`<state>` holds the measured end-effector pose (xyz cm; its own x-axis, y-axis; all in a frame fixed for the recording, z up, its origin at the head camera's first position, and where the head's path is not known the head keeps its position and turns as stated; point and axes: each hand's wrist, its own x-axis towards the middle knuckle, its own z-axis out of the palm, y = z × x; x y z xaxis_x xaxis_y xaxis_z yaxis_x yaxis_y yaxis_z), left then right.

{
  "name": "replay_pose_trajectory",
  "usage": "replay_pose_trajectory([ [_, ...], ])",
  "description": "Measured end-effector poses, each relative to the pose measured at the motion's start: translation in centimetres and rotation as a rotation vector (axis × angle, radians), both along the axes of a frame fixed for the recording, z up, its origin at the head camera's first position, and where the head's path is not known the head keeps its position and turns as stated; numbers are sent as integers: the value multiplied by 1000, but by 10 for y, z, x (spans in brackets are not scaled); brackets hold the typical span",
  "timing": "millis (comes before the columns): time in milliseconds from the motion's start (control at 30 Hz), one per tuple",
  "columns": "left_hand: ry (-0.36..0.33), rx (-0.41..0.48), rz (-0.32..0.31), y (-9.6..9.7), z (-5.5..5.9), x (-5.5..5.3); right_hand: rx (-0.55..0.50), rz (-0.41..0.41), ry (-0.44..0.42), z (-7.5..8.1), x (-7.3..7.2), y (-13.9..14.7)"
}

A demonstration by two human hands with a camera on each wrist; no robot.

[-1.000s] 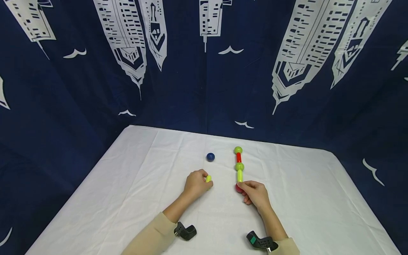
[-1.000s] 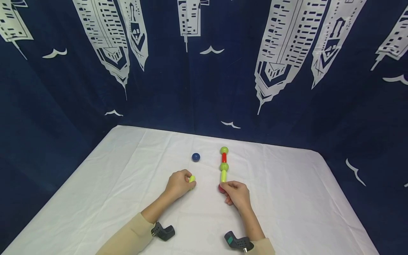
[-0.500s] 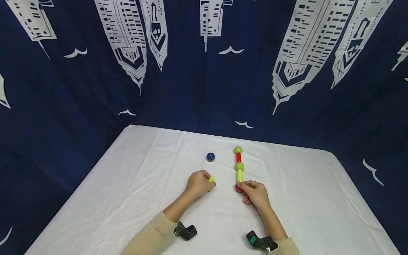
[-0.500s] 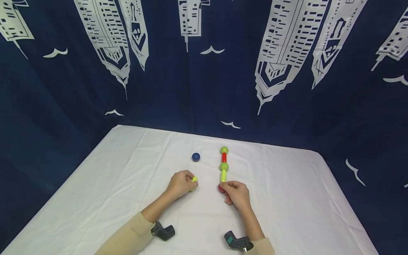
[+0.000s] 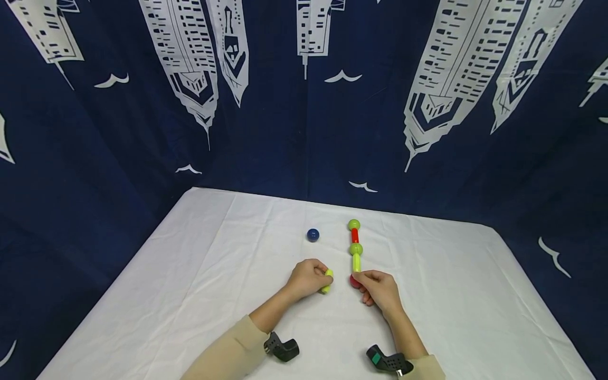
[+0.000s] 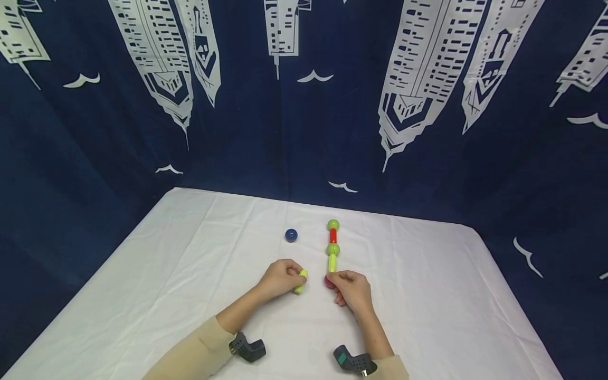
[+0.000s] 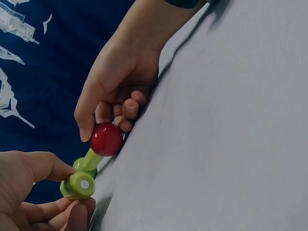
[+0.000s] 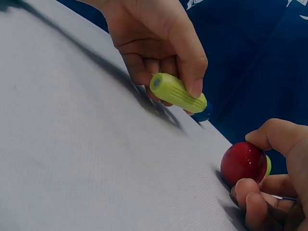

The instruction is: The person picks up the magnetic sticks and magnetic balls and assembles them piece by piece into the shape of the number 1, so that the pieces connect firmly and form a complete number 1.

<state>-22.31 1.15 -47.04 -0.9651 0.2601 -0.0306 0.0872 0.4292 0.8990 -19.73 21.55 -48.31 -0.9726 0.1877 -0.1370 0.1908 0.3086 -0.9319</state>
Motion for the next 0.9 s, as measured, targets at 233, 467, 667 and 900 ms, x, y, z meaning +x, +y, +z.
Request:
replay_pose_trajectory([
  [233, -76, 83, -63, 12, -2, 7, -11, -3, 0, -1, 0, 0],
  [467, -133, 130, -94, 22, -3, 14, -26, -13, -7, -1, -1, -1],
  [667, -174, 155, -77, 29, -3, 19, -35, -17, -12, -2, -1, 0],
  [900, -202, 186, -63, 37, -2, 23, -55, -16, -8, -2, -2, 1],
])
